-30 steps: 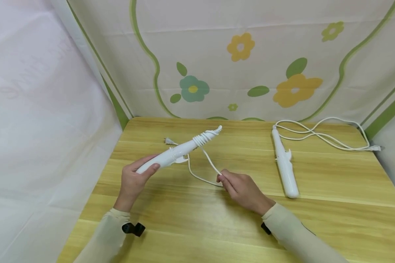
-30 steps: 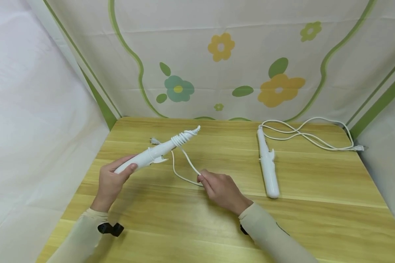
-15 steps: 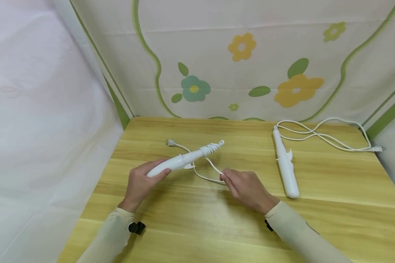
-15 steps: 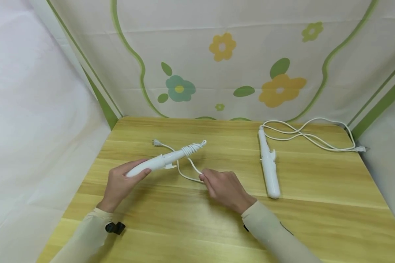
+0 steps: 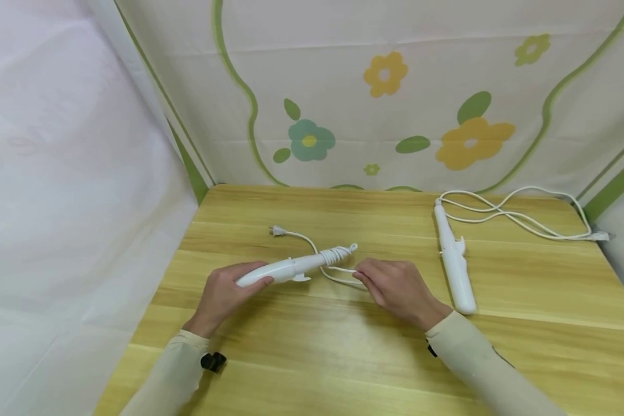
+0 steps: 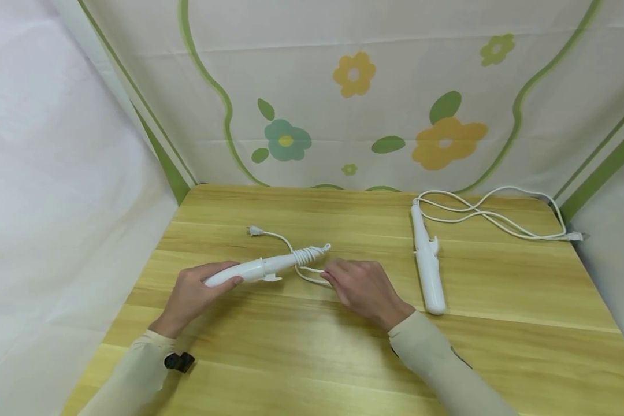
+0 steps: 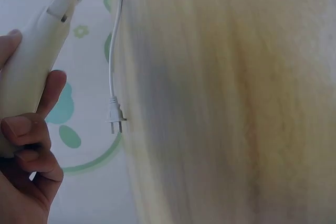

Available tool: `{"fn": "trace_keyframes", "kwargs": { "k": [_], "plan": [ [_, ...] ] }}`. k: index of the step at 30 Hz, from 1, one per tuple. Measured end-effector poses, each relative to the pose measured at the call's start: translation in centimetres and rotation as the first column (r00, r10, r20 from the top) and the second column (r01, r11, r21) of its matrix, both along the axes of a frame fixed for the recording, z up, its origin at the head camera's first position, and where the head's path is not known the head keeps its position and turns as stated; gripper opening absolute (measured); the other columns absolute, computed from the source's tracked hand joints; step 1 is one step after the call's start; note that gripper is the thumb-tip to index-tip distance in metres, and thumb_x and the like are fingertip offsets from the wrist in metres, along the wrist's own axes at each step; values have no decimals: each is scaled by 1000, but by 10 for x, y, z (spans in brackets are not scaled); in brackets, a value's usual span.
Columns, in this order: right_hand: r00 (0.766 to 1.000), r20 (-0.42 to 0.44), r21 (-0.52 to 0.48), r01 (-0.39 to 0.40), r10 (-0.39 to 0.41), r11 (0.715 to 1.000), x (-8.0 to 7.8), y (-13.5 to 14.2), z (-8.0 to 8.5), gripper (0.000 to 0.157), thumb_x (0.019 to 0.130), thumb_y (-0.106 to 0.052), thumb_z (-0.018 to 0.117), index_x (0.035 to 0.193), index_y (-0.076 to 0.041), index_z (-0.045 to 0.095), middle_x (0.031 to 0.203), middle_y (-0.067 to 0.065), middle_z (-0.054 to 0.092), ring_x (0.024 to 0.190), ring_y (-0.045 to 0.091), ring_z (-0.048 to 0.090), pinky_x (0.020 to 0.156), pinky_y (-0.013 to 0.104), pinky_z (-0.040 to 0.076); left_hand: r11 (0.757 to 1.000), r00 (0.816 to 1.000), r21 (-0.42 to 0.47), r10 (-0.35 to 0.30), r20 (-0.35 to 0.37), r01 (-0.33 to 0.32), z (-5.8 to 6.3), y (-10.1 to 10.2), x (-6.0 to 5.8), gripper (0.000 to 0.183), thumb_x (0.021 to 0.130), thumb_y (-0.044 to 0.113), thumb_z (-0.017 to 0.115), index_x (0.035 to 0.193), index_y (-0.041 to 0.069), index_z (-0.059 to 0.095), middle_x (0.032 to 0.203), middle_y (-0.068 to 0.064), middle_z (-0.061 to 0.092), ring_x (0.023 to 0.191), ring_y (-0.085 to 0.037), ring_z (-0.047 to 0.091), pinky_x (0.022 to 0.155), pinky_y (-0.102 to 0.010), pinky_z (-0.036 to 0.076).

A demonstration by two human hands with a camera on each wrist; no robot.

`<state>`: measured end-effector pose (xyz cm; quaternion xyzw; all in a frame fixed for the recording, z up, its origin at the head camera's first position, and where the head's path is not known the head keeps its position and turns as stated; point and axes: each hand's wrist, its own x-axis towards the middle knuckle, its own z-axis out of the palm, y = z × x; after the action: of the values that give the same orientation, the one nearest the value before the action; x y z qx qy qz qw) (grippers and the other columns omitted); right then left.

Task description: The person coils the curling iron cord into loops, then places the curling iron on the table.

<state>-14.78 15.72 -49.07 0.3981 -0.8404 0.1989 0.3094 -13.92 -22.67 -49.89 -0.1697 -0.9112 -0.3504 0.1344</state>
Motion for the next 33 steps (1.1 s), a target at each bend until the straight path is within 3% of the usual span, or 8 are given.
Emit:
{"fn": "trace_keyframes", "kwargs": {
  "k": [6, 14, 18, 21, 27, 33],
  "plan": [
    [998, 8, 19, -67, 67, 998, -2, 0, 2, 39, 119, -37, 46, 96, -17, 71, 75, -10, 67, 57, -1, 50, 47, 22, 43, 998, 985, -29, -50, 168, 56, -3, 1, 1, 31, 91, 41, 90, 118, 25, 87, 112, 4, 85, 86, -7, 73, 74, -27, 55],
    [990, 45, 32, -138, 137, 990, -4, 0, 5, 29, 116, -33, 55, 101, -16, 74, 88, -10, 76, 67, 1, 67, 55, 25, 54, 979, 949, -22, -193, 247, 205, 3, 2, 3, 31, 92, 41, 89, 117, 24, 87, 109, 4, 85, 85, -3, 72, 73, -26, 57],
    [982, 76, 54, -178, 174, 983, -5, -2, 2, 34, 117, -35, 51, 102, -17, 74, 91, -11, 76, 71, 0, 69, 58, 24, 56, 959, 931, -35, -264, 253, 282, 5, 0, 4, 30, 92, 40, 89, 117, 22, 87, 109, 4, 85, 89, -3, 74, 76, -27, 59],
    [979, 97, 68, -187, 180, 980, -5, -2, 1, 36, 118, -37, 48, 101, -17, 74, 90, -12, 75, 70, -2, 67, 57, 23, 54, 949, 930, -67, -287, 231, 309, 7, -2, 5, 30, 92, 40, 89, 118, 24, 86, 110, 6, 85, 91, -3, 75, 76, -27, 60],
    [985, 85, 110, -162, 153, 981, -5, 0, 5, 40, 119, -39, 46, 98, -17, 74, 87, -12, 75, 67, 0, 67, 54, 25, 54, 945, 948, -129, -279, 155, 299, 13, -6, 3, 30, 92, 40, 89, 117, 25, 86, 108, 8, 85, 89, -4, 76, 75, -29, 61],
    [989, 62, 147, -140, 132, 979, -5, 2, 12, 42, 119, -40, 47, 97, -18, 75, 87, -12, 76, 69, 3, 72, 55, 28, 56, 947, 950, -151, -254, 180, 282, 18, -8, -1, 29, 93, 42, 88, 118, 27, 86, 109, 8, 85, 89, -5, 75, 76, -29, 61]
  ]
}}
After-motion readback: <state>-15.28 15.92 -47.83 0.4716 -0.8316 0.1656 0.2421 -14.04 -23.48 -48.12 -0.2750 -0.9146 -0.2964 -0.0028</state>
